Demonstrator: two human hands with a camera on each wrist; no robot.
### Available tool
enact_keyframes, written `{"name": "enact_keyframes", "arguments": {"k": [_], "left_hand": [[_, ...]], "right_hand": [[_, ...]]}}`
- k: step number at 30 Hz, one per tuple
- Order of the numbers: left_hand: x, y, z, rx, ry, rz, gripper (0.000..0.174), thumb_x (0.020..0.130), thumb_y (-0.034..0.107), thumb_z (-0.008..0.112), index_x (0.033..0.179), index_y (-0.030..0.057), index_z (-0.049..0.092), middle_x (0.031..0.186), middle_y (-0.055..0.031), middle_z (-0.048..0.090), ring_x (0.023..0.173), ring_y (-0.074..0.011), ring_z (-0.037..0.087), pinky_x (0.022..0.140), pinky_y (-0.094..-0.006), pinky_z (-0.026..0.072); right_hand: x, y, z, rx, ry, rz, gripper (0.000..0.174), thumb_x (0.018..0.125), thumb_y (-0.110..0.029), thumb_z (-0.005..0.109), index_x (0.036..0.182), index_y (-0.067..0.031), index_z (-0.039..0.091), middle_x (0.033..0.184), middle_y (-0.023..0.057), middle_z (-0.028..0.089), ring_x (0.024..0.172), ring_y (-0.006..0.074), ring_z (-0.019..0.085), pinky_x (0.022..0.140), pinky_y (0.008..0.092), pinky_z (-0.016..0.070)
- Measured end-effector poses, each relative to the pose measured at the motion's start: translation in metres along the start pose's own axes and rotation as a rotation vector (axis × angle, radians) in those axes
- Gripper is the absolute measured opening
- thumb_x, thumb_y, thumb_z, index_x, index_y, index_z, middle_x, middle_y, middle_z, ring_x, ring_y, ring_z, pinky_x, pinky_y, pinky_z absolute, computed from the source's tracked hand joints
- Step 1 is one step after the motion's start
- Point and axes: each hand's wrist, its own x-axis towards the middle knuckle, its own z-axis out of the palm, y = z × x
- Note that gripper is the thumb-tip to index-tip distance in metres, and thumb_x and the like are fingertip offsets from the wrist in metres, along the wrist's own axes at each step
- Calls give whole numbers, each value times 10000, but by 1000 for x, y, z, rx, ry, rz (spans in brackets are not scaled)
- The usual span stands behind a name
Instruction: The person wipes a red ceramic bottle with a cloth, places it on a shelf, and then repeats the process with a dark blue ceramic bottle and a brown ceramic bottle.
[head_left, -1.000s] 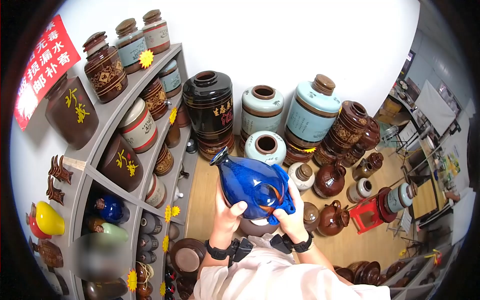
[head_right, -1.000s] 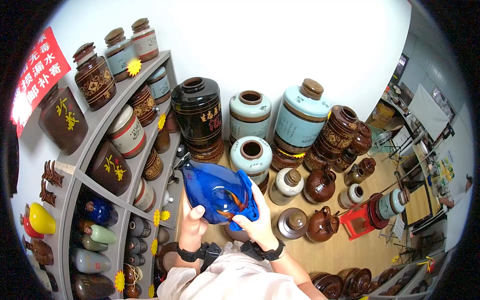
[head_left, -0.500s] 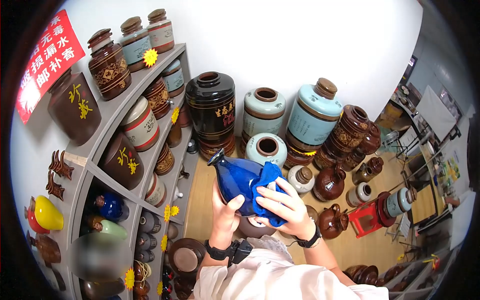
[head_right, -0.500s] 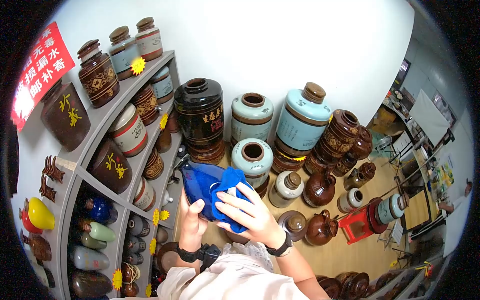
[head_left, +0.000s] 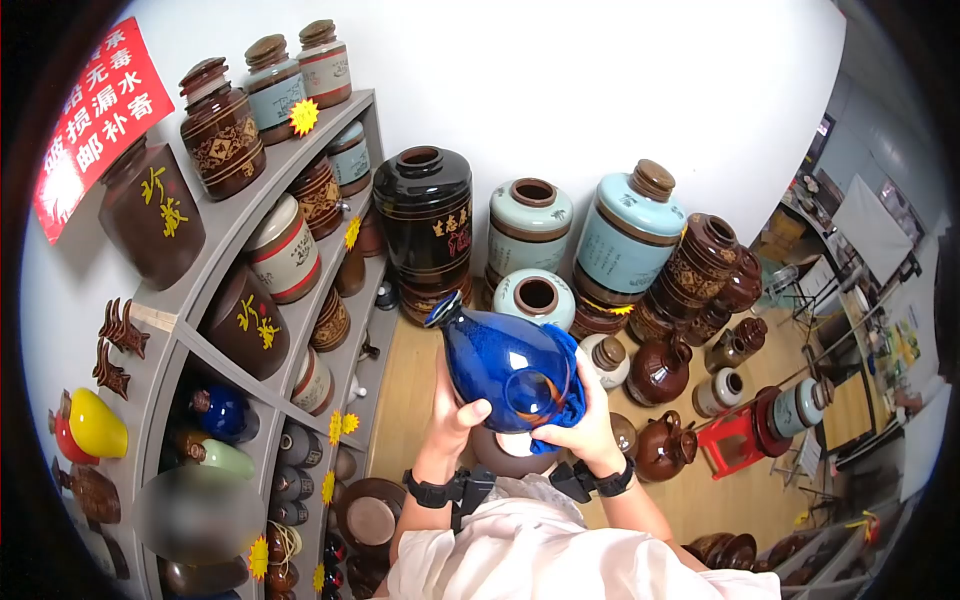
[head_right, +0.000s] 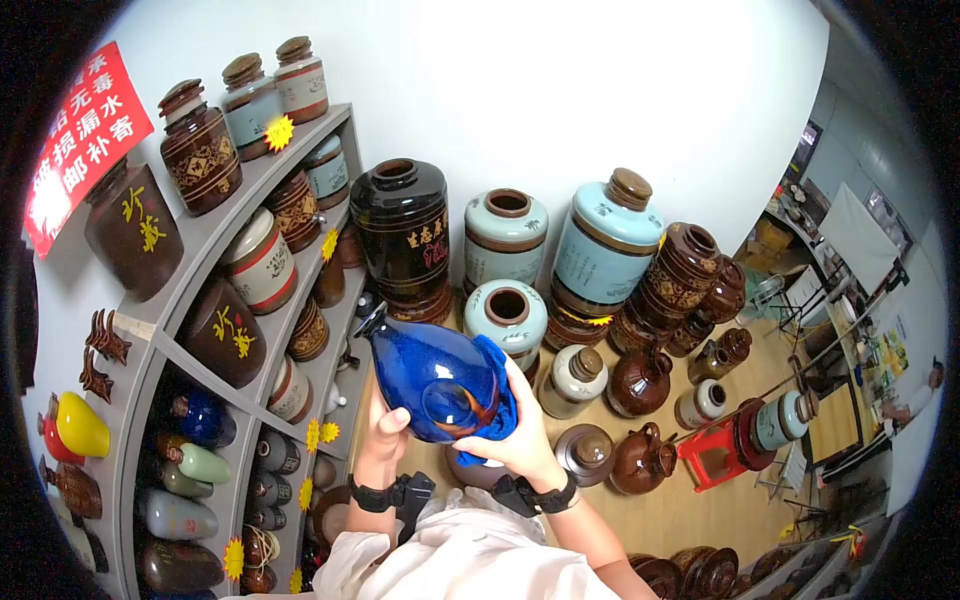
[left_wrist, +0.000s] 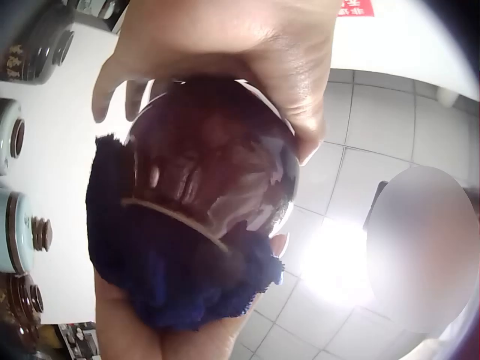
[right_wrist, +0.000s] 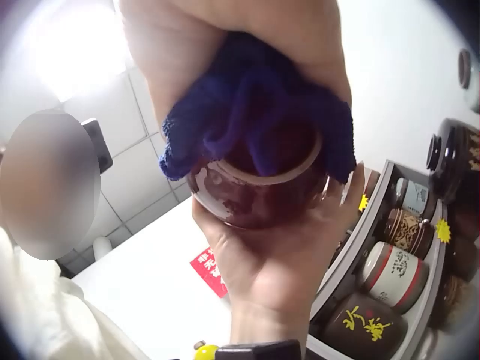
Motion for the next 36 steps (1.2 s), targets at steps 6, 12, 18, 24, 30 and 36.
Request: {"name": "enact_keyframes", "arguments": {"k": [6, 12, 18, 24, 30, 36], "left_hand": [[-1, 4, 12, -152, 90, -38, 865, 688, 244, 770, 1367, 22, 282, 1272, -129, 448, 1188, -229, 457, 1007, -374, 387], [-2, -4, 14, -183, 123, 18, 835, 666, 184, 796, 1334, 24, 322, 1223, -121, 492, 1134, -227, 506, 972, -361, 432], [-1, -3, 11, -184, 124, 4, 810, 647, 175, 798, 1303, 21, 347, 1199, -126, 508, 1103, -233, 530, 968, -371, 432], [1, 3, 0, 119, -41, 114, 959, 561, 217, 850, 1331, 8, 317, 1223, -131, 493, 1151, -226, 495, 994, -362, 394], [-4, 8, 10, 327, -166, 108, 1068, 493, 215, 872, 1362, 3, 288, 1295, -140, 456, 1225, -241, 439, 1048, -377, 330], [-2, -2, 9, 233, -147, 152, 1054, 495, 237, 862, 1348, -18, 300, 1284, -143, 459, 1218, -243, 441, 1053, -377, 317]], "right_hand": [[-1, 0, 11, -78, 82, -61, 1051, 608, -181, 872, 1421, 28, 239, 1456, 173, 298, 1323, 253, 343, 1096, 385, 277], [-8, 10, 12, -485, 149, -264, 853, 653, -189, 834, 1351, 29, 395, 1385, 241, 404, 1285, 350, 409, 1066, 413, 319], [-16, 3, 17, -909, 70, -588, 519, 670, -146, 804, 1144, -39, 620, 1241, 195, 545, 1128, 417, 514, 989, 494, 402], [5, -32, 4, -822, -221, -516, 483, 726, -195, 761, 1176, -90, 621, 1270, 110, 552, 1150, 375, 497, 1012, 507, 363], [28, -61, -6, -793, -433, -427, 443, 767, -202, 720, 1187, -110, 612, 1274, 83, 556, 1178, 372, 477, 1010, 464, 377], [40, -55, -16, -507, -391, -277, 496, 696, -163, 771, 1156, -52, 621, 1235, 124, 584, 1186, 290, 520, 1043, 453, 352]]}}
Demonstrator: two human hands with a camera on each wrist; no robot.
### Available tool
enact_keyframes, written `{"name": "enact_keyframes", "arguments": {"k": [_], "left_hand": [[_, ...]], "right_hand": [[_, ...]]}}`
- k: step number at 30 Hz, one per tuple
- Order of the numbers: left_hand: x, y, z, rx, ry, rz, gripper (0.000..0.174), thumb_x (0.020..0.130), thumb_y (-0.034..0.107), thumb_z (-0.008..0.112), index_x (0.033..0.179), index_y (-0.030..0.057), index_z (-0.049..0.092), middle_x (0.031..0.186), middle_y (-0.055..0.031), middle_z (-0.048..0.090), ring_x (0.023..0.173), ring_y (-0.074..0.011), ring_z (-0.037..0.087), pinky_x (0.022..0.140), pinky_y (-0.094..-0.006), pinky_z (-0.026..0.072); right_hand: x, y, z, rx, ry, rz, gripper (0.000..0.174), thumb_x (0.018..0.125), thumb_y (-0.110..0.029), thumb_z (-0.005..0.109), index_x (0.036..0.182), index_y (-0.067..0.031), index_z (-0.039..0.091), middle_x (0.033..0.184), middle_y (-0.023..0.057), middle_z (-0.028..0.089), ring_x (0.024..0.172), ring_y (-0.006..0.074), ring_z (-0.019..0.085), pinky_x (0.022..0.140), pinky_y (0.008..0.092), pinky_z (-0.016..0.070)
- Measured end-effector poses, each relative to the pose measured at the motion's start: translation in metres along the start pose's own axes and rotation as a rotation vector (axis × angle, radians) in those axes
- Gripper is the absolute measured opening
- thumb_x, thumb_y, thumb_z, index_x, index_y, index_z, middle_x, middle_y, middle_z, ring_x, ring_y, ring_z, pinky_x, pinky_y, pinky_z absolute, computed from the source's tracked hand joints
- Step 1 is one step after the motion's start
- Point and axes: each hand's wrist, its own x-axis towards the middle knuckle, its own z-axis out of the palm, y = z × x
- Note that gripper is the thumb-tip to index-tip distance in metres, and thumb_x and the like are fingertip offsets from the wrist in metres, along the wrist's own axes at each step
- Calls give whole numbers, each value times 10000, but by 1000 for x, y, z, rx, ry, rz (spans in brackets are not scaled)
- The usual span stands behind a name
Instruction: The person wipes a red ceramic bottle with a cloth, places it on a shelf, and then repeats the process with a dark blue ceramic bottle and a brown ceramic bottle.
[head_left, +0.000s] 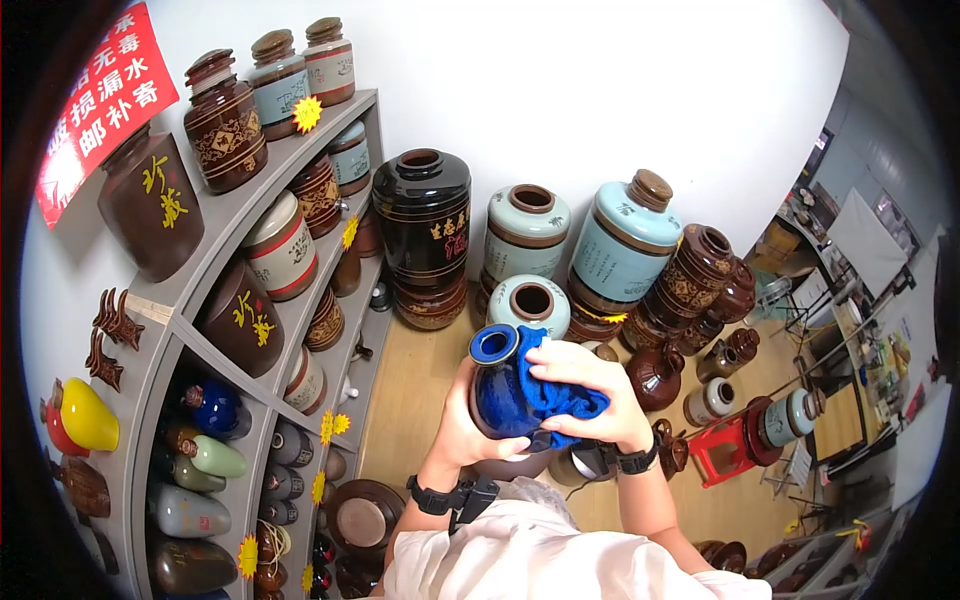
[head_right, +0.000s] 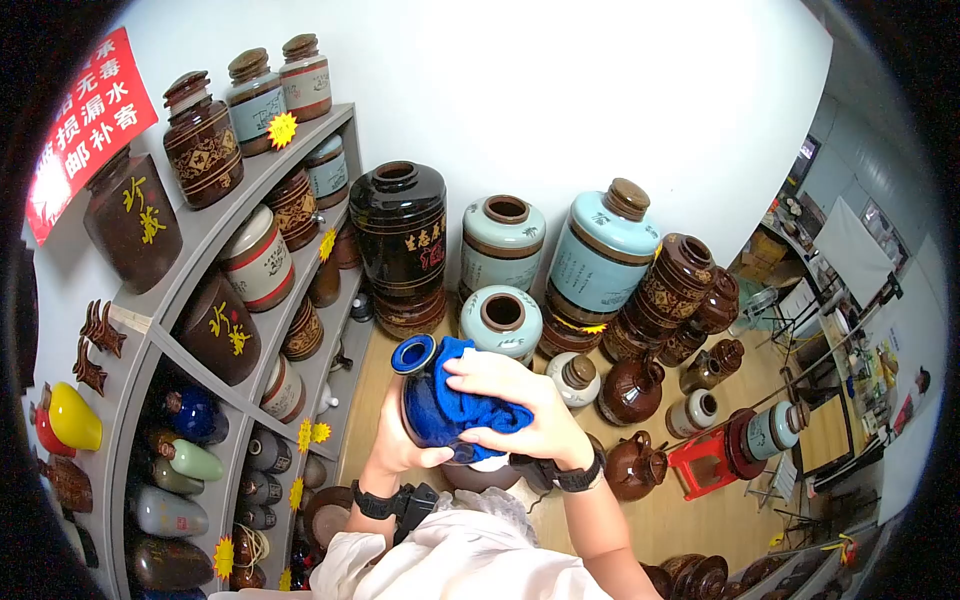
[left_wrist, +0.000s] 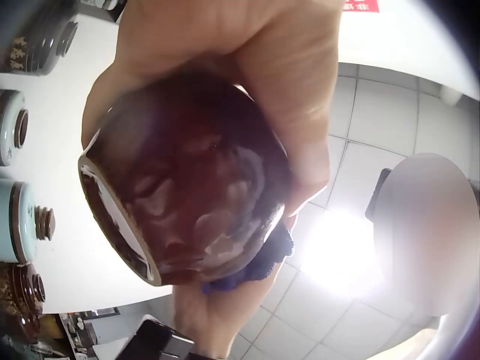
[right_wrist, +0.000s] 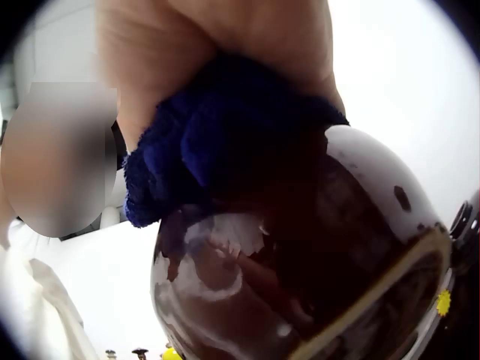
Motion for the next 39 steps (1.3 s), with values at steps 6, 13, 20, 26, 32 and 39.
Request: {"name": "enact_keyframes", "arguments": {"k": [6, 13, 20, 26, 32, 39], "left_hand": [[0, -4, -4, 24, 29, 3, 1001, 510, 243, 852, 1324, -24, 334, 1249, -142, 478, 1184, -238, 466, 1033, -368, 338], [-5, -2, -1, -144, 164, -58, 975, 528, 234, 838, 1324, -16, 334, 1209, -128, 495, 1133, -220, 497, 988, -351, 391], [-9, -6, 4, -251, 224, -55, 1053, 546, 315, 839, 1367, 1, 260, 1243, -133, 459, 1147, -230, 484, 986, -366, 395], [-5, -7, -12, -170, 98, -77, 1071, 600, 391, 807, 1396, -1, 207, 1307, -146, 398, 1217, -248, 418, 1029, -388, 345], [-8, -3, -28, -82, -68, -155, 1054, 666, 357, 790, 1424, 12, 144, 1338, -147, 371, 1249, -237, 382, 1043, -391, 323], [-4, 8, -5, -299, 127, -122, 868, 755, 305, 743, 1383, -16, 238, 1338, -141, 387, 1259, -222, 375, 1052, -374, 314]], "right_hand": [[-10, 17, 9, 143, 62, 71, 604, 667, -160, 797, 1216, -46, 573, 1298, 140, 534, 1258, 293, 446, 1075, 420, 302], [-25, 33, 28, 550, 210, 224, 830, 633, -198, 830, 1331, 2, 428, 1405, 150, 407, 1310, 249, 372, 1102, 377, 254], [-40, 49, 48, 747, 252, 306, 1088, 585, -297, 875, 1418, 11, 247, 1441, 135, 330, 1323, 227, 337, 1105, 360, 237], [-43, 36, 58, 684, 349, 309, 1140, 562, -265, 897, 1429, 15, 212, 1454, 138, 303, 1335, 226, 317, 1111, 367, 229], [-43, 31, 55, 492, 423, 225, 1111, 548, -253, 903, 1406, 37, 261, 1437, 172, 333, 1311, 247, 362, 1100, 380, 265], [-36, 25, 59, 349, 518, 134, 1100, 571, -226, 893, 1412, 33, 234, 1443, 178, 311, 1310, 272, 360, 1097, 397, 273]]}}
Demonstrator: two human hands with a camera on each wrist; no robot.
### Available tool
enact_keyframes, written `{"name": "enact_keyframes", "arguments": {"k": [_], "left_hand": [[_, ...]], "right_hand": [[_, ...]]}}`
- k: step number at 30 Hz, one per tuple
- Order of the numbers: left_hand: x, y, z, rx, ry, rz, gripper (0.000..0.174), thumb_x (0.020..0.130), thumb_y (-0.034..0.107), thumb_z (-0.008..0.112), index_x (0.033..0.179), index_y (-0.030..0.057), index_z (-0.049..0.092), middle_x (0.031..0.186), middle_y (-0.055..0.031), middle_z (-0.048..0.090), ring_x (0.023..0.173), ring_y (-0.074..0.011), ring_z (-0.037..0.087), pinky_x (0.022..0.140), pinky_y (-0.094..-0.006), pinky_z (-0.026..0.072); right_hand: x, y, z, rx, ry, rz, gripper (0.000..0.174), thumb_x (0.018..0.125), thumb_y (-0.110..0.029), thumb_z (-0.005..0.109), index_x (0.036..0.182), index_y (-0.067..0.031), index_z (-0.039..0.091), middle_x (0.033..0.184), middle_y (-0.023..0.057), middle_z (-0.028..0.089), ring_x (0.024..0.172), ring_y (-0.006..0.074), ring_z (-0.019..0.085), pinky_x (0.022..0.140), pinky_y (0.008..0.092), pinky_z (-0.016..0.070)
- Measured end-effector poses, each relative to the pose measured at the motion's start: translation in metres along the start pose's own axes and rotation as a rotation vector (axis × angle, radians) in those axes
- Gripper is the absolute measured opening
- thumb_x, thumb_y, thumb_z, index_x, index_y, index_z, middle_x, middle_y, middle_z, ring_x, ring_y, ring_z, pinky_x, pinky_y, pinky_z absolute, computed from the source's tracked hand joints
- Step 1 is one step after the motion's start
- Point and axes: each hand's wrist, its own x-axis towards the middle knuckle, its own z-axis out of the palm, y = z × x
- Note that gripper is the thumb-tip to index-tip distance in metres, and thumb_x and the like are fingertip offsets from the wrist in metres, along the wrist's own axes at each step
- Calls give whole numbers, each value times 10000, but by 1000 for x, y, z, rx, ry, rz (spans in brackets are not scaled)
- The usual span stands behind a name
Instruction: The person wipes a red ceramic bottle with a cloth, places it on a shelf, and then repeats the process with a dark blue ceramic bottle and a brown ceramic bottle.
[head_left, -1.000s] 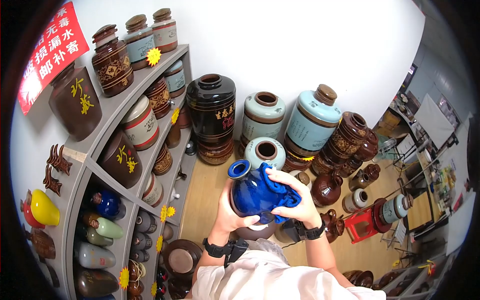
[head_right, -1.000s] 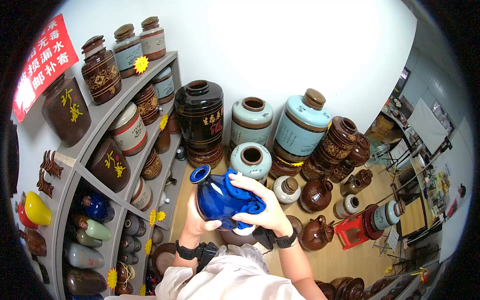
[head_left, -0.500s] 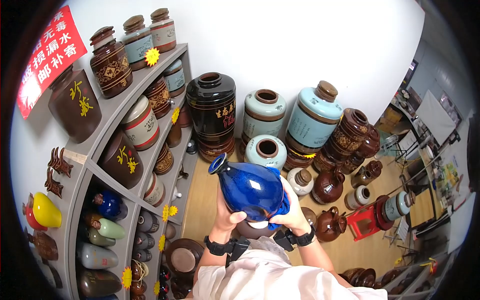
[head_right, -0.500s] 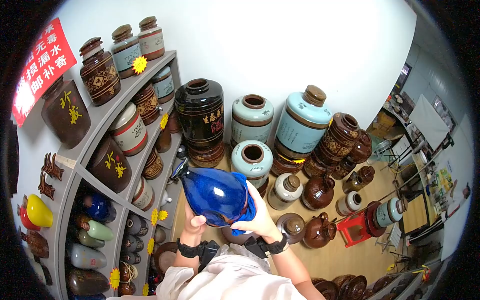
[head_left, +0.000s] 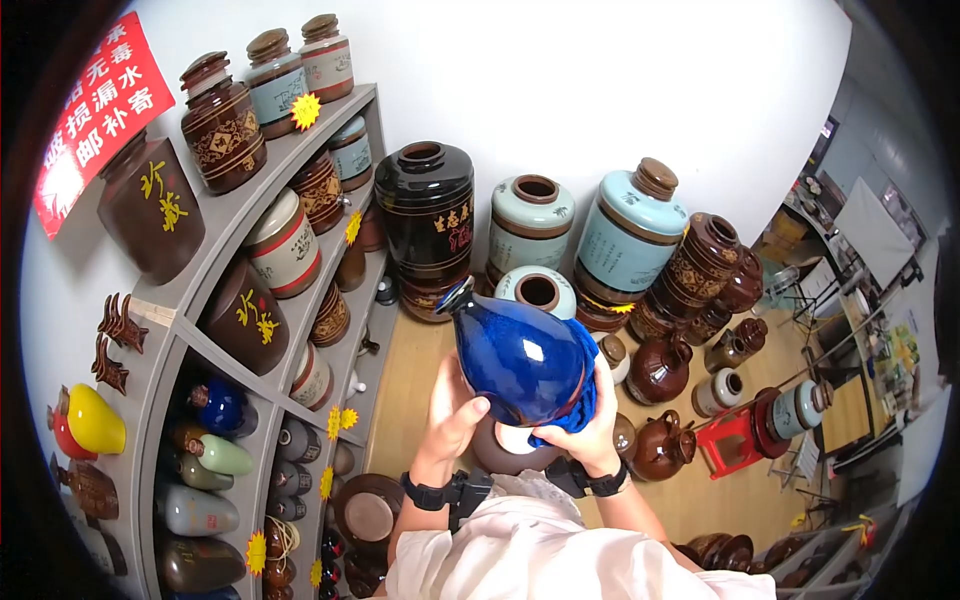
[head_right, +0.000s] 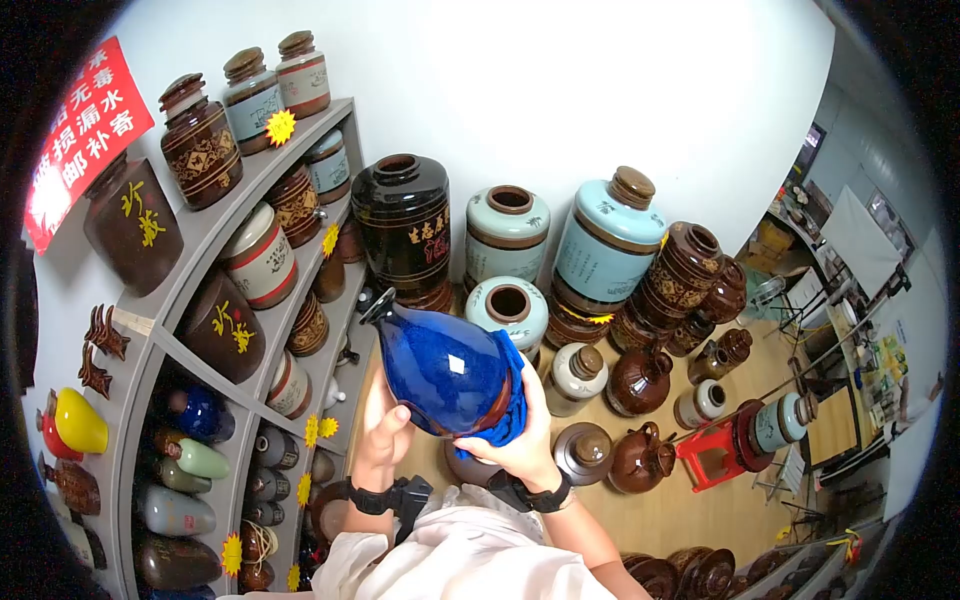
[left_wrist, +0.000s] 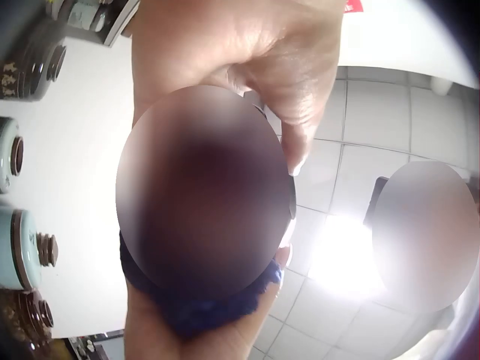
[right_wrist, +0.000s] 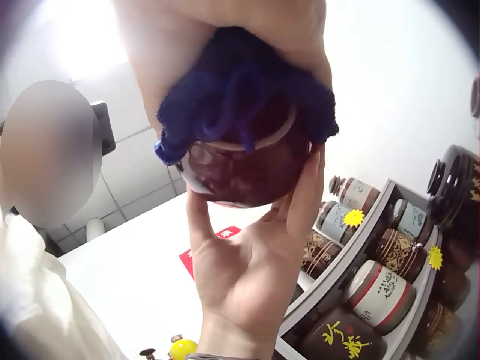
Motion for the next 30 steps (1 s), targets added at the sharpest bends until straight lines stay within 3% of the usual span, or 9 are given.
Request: {"name": "enact_keyframes", "arguments": {"k": [4, 7, 13, 16, 17, 20, 21, 25, 30], "left_hand": [[0, -6, -13, -71, -74, -75, 972, 665, 354, 819, 1379, 2, 261, 1320, -128, 414, 1235, -217, 413, 1049, -361, 323], [-5, -12, -3, -102, 101, -28, 1019, 608, 364, 854, 1369, 0, 283, 1282, -115, 452, 1189, -215, 461, 1021, -360, 366], [-2, -3, 2, -125, 96, -55, 963, 585, 284, 862, 1336, 0, 331, 1212, -102, 506, 1123, -209, 514, 972, -347, 419], [-2, -4, -1, -123, 121, -43, 931, 581, 250, 853, 1320, 0, 345, 1205, -108, 510, 1120, -209, 514, 968, -347, 421], [-1, -4, -3, -84, 107, -36, 928, 580, 247, 853, 1317, -1, 346, 1205, -110, 508, 1121, -208, 513, 969, -347, 420], [2, -4, -9, 52, 60, 4, 922, 576, 240, 854, 1307, -2, 346, 1205, -116, 502, 1122, -206, 507, 974, -348, 411], [3, -4, -10, 112, 40, 33, 923, 574, 236, 855, 1305, -3, 344, 1206, -117, 499, 1124, -207, 505, 978, -349, 406], [3, 2, -10, 261, -37, 40, 956, 561, 225, 859, 1318, -11, 324, 1235, -129, 474, 1151, -218, 481, 1006, -361, 373], [3, 0, -17, 377, -145, 44, 1033, 529, 232, 868, 1352, -11, 292, 1295, -145, 441, 1227, -245, 428, 1050, -377, 322]], "right_hand": [[-11, 10, 9, -256, 47, -150, 1067, 564, -266, 892, 1390, 27, 283, 1412, 217, 341, 1304, 330, 367, 1090, 425, 274], [-18, 16, 12, -472, 18, -257, 1016, 574, -292, 883, 1365, 20, 326, 1371, 261, 386, 1282, 396, 390, 1077, 473, 283], [-17, 9, 11, -568, -9, -399, 951, 595, -266, 872, 1357, -7, 365, 1359, 261, 399, 1253, 417, 418, 1036, 487, 349], [-16, 3, 3, -651, -111, -385, 842, 600, -245, 866, 1298, -6, 459, 1331, 247, 439, 1232, 433, 434, 1026, 486, 366], [-12, -3, 4, -620, -116, -356, 663, 641, -224, 836, 1211, -24, 563, 1290, 221, 495, 1209, 435, 455, 1016, 489, 374], [-2, -11, -3, -622, -237, -345, 537, 695, -191, 791, 1174, -40, 602, 1266, 195, 529, 1180, 422, 480, 1001, 489, 385], [2, -16, -1, -603, -256, -331, 453, 739, -160, 748, 1164, -66, 620, 1264, 152, 546, 1172, 409, 483, 989, 484, 395], [22, -22, -5, -549, -401, -324, 439, 750, -145, 732, 1173, -105, 621, 1281, 99, 546, 1200, 392, 461, 1005, 474, 384], [38, -24, -8, -465, -537, -243, 433, 718, -137, 750, 1138, -109, 652, 1287, 101, 549, 1222, 359, 459, 1045, 462, 337]]}}
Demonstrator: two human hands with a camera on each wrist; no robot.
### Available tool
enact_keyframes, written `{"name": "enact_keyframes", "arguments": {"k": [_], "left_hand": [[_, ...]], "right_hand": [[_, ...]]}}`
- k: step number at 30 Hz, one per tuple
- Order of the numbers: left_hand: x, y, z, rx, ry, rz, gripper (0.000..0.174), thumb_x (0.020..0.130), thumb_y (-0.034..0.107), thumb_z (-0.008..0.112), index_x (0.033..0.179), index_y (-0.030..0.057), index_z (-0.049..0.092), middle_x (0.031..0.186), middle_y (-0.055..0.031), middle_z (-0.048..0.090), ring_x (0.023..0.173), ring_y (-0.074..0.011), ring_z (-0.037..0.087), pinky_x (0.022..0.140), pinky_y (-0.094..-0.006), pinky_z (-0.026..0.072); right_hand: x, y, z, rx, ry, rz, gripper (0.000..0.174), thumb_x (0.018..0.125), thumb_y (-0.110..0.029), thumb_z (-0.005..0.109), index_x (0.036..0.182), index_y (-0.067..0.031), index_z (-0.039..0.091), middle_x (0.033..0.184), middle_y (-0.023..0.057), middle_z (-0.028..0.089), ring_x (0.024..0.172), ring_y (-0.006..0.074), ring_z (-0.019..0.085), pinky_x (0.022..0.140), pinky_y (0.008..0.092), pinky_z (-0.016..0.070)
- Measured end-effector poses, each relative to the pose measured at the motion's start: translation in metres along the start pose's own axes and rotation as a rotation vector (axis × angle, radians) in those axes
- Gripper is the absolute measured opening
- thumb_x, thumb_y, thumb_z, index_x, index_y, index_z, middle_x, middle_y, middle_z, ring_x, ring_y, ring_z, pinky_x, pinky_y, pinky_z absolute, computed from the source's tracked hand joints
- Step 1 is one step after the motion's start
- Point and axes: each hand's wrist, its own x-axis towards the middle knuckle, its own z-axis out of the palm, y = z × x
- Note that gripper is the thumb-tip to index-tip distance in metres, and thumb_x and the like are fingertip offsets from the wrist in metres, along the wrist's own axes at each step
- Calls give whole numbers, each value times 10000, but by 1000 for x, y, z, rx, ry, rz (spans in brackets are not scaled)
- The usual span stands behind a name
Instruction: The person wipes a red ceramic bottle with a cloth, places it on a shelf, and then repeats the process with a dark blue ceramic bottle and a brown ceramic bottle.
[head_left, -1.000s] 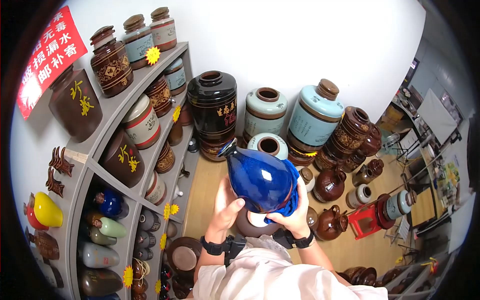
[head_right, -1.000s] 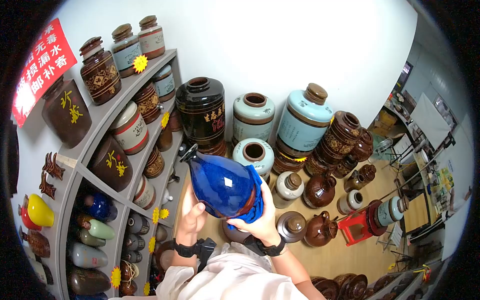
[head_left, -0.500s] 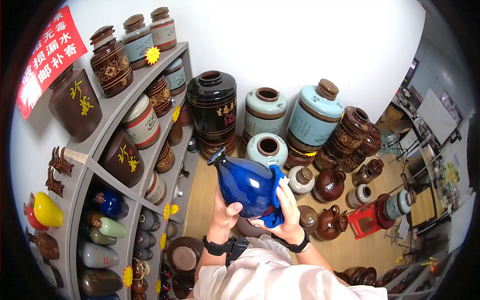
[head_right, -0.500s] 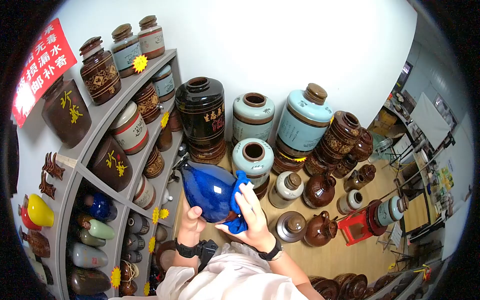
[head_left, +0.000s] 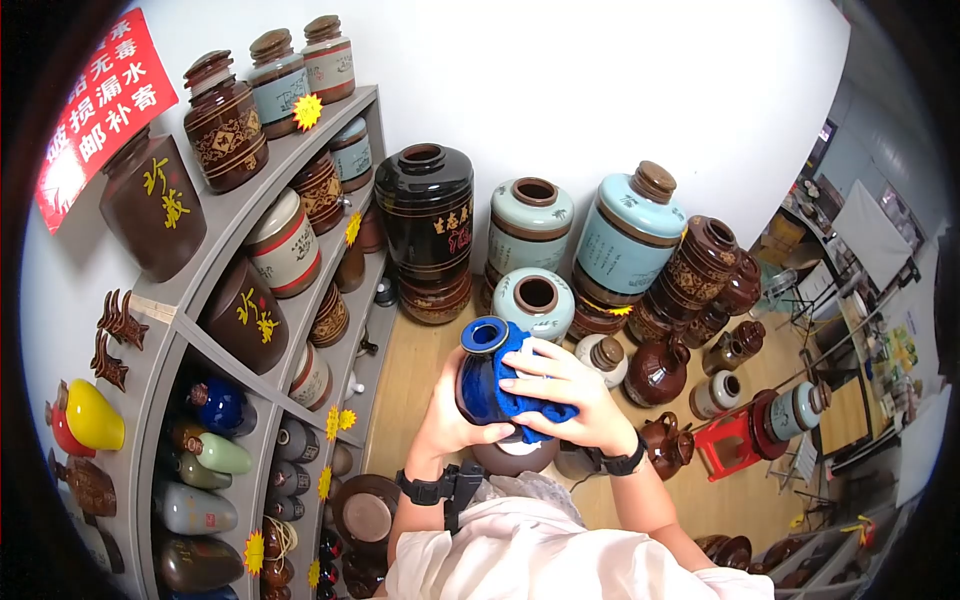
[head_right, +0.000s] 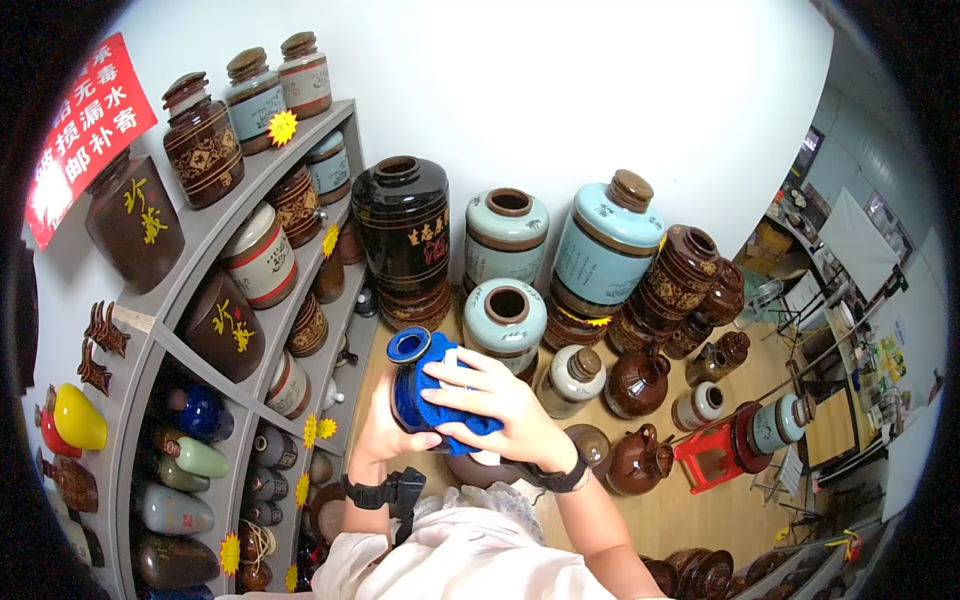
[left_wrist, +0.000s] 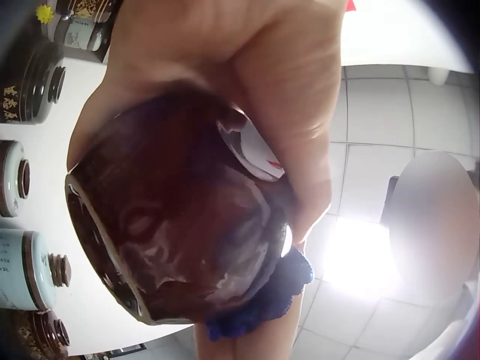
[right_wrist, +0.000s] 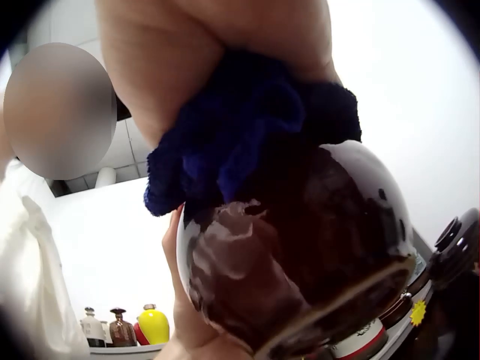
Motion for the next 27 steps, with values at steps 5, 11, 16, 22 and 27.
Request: {"name": "enact_keyframes", "arguments": {"k": [5, 11, 16, 22, 27], "left_hand": [[-5, -6, -1, -8, 42, 38, 1075, 498, 241, 879, 1358, -10, 286, 1297, -143, 440, 1232, -250, 424, 1060, -382, 308], [-4, -12, -9, -28, 109, 80, 1046, 500, 247, 876, 1340, -11, 308, 1268, -141, 458, 1201, -244, 449, 1042, -375, 327], [-7, -6, -5, -280, 223, -8, 980, 530, 258, 860, 1318, 2, 338, 1210, -118, 487, 1140, -219, 494, 988, -357, 402], [-7, -7, -5, -381, 238, 6, 976, 544, 283, 846, 1328, 11, 331, 1208, -115, 486, 1114, -219, 515, 967, -356, 428], [-4, 4, -8, -249, 166, -28, 986, 547, 283, 847, 1338, 17, 321, 1217, -113, 483, 1135, -218, 498, 984, -358, 413]], "right_hand": [[-3, 17, 0, 326, 27, 79, 464, 686, -118, 775, 1131, -83, 647, 1306, 115, 532, 1229, 314, 456, 1069, 443, 309], [-14, 32, 17, 580, 91, 272, 774, 645, -165, 822, 1321, -27, 470, 1396, 140, 431, 1339, 263, 336, 1112, 387, 233], [-30, 29, 44, 697, 226, 335, 974, 609, -182, 865, 1394, 3, 320, 1440, 139, 351, 1327, 229, 336, 1109, 364, 231], [-29, 16, 46, 418, 248, 312, 936, 600, -236, 871, 1367, -23, 379, 1410, 153, 387, 1324, 269, 347, 1107, 392, 244], [-14, -2, 23, 35, 100, 143, 846, 626, -269, 841, 1335, -40, 439, 1389, 173, 412, 1306, 329, 370, 1094, 429, 275]]}}
